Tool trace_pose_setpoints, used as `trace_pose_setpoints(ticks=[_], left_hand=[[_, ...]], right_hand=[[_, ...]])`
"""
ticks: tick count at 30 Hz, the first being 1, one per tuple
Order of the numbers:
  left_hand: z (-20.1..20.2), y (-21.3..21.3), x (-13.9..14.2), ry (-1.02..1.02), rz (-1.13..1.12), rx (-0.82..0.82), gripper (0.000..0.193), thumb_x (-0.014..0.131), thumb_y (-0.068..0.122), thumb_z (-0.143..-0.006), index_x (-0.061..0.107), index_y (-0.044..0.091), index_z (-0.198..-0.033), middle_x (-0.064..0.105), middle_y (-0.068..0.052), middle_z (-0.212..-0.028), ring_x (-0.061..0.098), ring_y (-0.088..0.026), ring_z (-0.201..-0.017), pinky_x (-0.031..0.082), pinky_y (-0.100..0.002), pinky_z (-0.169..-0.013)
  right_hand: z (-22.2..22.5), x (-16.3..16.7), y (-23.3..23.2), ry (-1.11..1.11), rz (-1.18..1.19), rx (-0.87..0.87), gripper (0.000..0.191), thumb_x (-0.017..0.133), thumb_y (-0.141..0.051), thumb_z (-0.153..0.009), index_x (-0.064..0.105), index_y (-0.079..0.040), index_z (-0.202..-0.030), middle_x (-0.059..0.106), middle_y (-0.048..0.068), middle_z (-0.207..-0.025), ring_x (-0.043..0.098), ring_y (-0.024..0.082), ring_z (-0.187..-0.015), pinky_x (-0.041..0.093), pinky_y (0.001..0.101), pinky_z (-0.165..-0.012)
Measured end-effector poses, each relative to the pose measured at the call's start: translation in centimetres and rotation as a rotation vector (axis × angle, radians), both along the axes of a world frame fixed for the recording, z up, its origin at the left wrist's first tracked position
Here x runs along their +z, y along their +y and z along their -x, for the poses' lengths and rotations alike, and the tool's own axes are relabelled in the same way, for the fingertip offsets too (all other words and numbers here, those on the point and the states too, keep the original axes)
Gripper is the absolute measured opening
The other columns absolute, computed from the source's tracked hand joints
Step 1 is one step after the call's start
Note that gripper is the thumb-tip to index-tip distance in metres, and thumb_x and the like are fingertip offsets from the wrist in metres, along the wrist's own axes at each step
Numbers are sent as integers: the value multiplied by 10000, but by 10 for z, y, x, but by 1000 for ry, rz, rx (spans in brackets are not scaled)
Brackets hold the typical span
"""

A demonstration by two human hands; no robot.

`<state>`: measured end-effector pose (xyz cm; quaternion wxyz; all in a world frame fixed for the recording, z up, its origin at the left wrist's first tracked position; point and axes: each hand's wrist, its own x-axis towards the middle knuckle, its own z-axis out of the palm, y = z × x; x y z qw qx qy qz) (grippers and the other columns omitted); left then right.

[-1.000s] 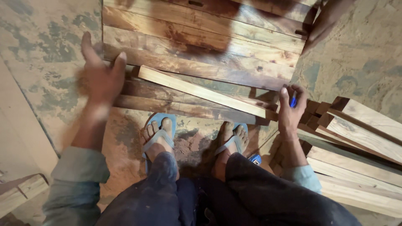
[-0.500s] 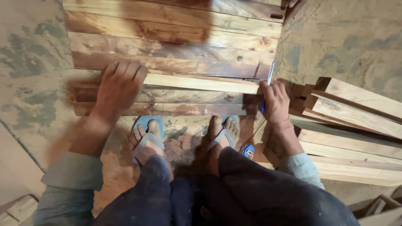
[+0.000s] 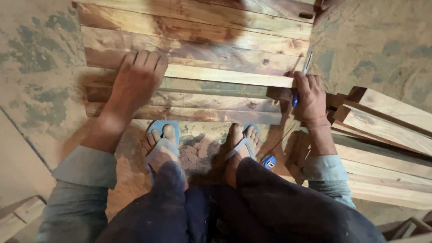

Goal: The person uses a pen and a small wooden strip as a guide to mark lines on a stack of wooden planks. They repeatedly position the strip along the planks and draw straight lines, then reposition the strip to mark additional lines across the stack.

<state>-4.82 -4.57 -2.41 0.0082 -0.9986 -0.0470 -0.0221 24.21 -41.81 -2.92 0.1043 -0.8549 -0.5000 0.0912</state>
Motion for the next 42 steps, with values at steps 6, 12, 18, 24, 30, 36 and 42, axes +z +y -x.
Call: trace_pose_setpoints(ticks=[6,12,18,24,30,36,42], left_hand=[[2,2,-7,-42,-15,0,147,585,138,-986,644,66,-1099,619,-58,-994,603,-215,-957,477,-365,-884],[-7,-6,-3,25,-118,12,215,588,158,-949,636,105,-1151,600,-48,-991,583,-201,-979,474,-410,-978],[-18,-13,5,131,-202,-58,315,595,188,-931,614,69,-1221,586,-77,-1040,565,-236,-1041,484,-403,-961],[-26,-11,2,194,-181,-84,355,624,171,-881,606,35,-1209,598,-97,-1059,580,-236,-987,508,-371,-866],[-38,-13,8,333,-283,-115,302,647,217,-866,596,68,-1123,580,-76,-964,588,-211,-877,561,-438,-856],[-50,-5,7,404,-266,-146,427,603,296,-855,585,54,-1205,601,-95,-1010,603,-224,-902,557,-487,-902],[-54,1,-4,464,-203,-156,394,547,268,-892,566,37,-1210,608,-123,-1057,605,-257,-941,527,-486,-882]], right_hand=[[-6,-9,-4,3,-6,65,527,670,-89,-885,543,25,-1384,600,222,-1130,578,417,-1073,529,480,-887],[-9,-12,-5,-81,22,70,537,648,-78,-884,556,15,-1405,603,202,-1128,590,406,-1055,517,482,-868],[-16,-17,-11,-113,-8,85,490,657,-85,-900,557,16,-1369,586,191,-1077,590,384,-1010,514,478,-834],[-29,-21,-15,-119,46,121,501,659,-65,-909,560,3,-1395,588,174,-1061,598,359,-1002,527,445,-805],[-40,-11,-5,-95,53,170,496,682,-110,-909,568,-8,-1380,596,151,-1033,604,346,-996,535,428,-789],[-48,9,19,-2,175,177,448,661,-85,-900,609,-38,-1343,637,122,-1024,635,312,-994,556,403,-798],[-61,12,36,86,196,202,430,673,-126,-863,628,-43,-1283,642,105,-970,648,298,-991,560,406,-810]])
